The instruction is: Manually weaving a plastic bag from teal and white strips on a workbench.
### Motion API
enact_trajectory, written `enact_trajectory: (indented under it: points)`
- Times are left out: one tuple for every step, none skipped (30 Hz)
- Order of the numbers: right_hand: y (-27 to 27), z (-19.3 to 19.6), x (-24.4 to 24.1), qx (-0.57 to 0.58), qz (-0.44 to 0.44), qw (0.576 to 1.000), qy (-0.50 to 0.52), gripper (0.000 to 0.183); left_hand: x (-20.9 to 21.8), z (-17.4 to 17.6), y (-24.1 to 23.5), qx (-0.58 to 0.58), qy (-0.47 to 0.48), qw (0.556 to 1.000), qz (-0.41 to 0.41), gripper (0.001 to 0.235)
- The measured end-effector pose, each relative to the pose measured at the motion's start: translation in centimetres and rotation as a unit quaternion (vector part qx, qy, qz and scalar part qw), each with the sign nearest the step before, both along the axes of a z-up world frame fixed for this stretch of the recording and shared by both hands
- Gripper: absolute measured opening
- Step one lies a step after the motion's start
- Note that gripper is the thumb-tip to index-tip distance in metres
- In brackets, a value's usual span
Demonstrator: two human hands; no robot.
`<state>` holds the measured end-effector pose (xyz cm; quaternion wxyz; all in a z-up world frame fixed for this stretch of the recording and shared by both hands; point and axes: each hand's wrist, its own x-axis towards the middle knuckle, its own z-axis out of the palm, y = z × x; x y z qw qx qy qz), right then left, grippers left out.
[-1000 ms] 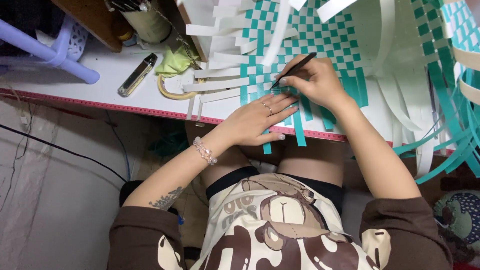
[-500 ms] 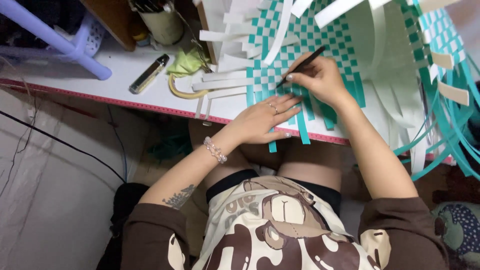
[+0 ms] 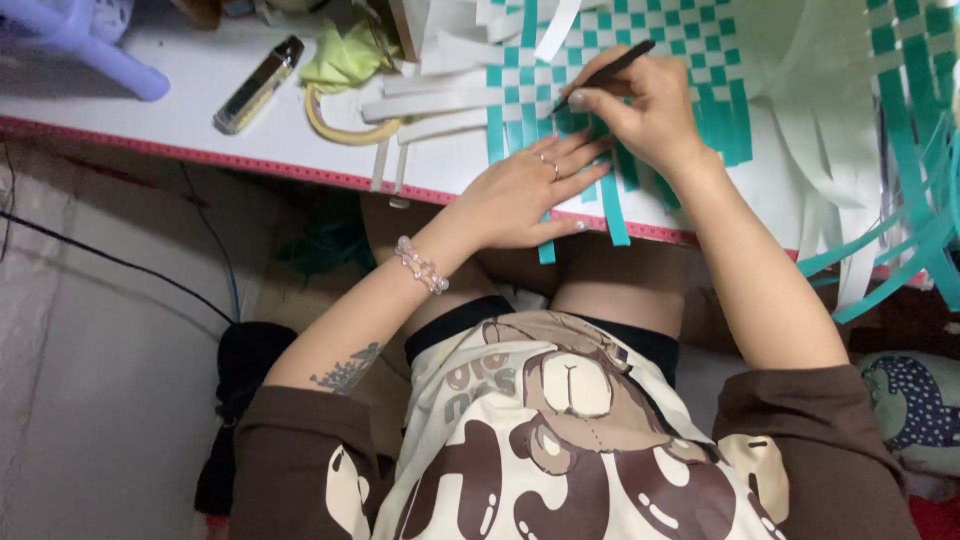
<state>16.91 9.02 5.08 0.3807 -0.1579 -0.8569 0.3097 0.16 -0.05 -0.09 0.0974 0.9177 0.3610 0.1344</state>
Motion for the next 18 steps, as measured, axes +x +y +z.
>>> enact_trajectory:
  points:
    - [0.1, -0.2, -0.1, 0.033, 0.001, 0.999, 0.008, 0.003, 0.0, 0.2, 0.0, 0.002, 0.002, 1.000, 0.005, 0.061]
    - [-0.1, -0.1, -0.2, 0.034, 0.001, 0.999, 0.009, 0.003, 0.0, 0.0, -0.1, 0.003, 0.003, 1.000, 0.005, 0.061]
    - [-0.3, 0.2, -0.2, 0.006, -0.004, 1.000, -0.017, 0.001, 0.0, -0.1, -0.3, 0.010, -0.004, 1.000, 0.007, 0.060]
    - [-0.2, 0.7, -0.3, -0.017, -0.009, 0.999, -0.041, 0.003, 0.0, 0.1, 0.0, 0.023, -0.011, 1.000, 0.010, 0.059]
    - [-0.1, 1.3, -0.2, -0.011, -0.009, 0.999, -0.040, 0.003, 0.1, 0.1, -0.1, 0.029, -0.010, 0.999, 0.010, 0.059]
    - [0.0, 1.9, -0.2, -0.032, -0.009, 0.998, -0.047, 0.003, 0.1, 0.2, -0.1, 0.019, -0.013, 1.000, 0.010, 0.060]
    - [0.1, 2.5, -0.1, -0.053, -0.009, 0.997, -0.053, 0.003, 0.1, 0.2, 0.0, 0.009, -0.015, 1.000, 0.010, 0.061]
    - [0.5, 2.7, -0.1, -0.047, -0.007, 0.998, -0.051, 0.003, 0.0, 0.2, 0.1, 0.016, -0.013, 1.000, 0.011, 0.061]
    - [1.0, 2.7, -0.1, -0.045, -0.017, 0.999, -0.020, 0.003, 0.0, 0.0, 0.2, 0.022, -0.022, 0.999, 0.007, 0.059]
    - [1.1, 2.4, -0.1, -0.050, -0.025, 0.998, 0.011, 0.003, 0.0, -0.5, -0.1, 0.021, -0.032, 0.999, 0.004, 0.058]
    - [1.3, 2.0, -0.3, -0.050, -0.023, 0.998, 0.012, 0.003, -0.1, -0.4, -0.2, 0.021, -0.030, 0.999, 0.006, 0.058]
    - [1.6, 1.7, -0.4, -0.059, -0.018, 0.998, 0.006, 0.003, 0.0, -0.4, -0.2, 0.022, -0.028, 0.999, 0.006, 0.058]
    - [2.0, 1.3, -0.4, -0.067, -0.013, 0.998, 0.000, 0.004, 0.0, -0.3, -0.1, 0.023, -0.026, 0.999, 0.006, 0.058]
    - [2.1, 1.2, -0.5, -0.068, -0.015, 0.998, 0.000, 0.004, 0.0, -0.3, 0.0, 0.022, -0.026, 0.999, 0.004, 0.058]
    - [2.2, 1.0, -0.7, -0.059, -0.022, 0.998, -0.004, 0.003, 0.0, -0.3, 0.1, 0.018, -0.027, 0.999, 0.003, 0.058]
    - [2.3, 0.7, -0.7, -0.055, -0.029, 0.998, -0.010, 0.002, 0.1, -0.5, 0.0, 0.009, -0.029, 1.000, 0.003, 0.059]
    - [2.5, 0.7, -0.8, -0.059, -0.029, 0.998, -0.011, 0.002, 0.0, -0.3, 0.1, 0.005, -0.030, 1.000, 0.003, 0.059]
    - [2.5, 0.5, -0.7, -0.046, -0.020, 0.999, -0.004, 0.001, 0.0, -0.3, 0.1, 0.009, -0.023, 1.000, 0.002, 0.059]
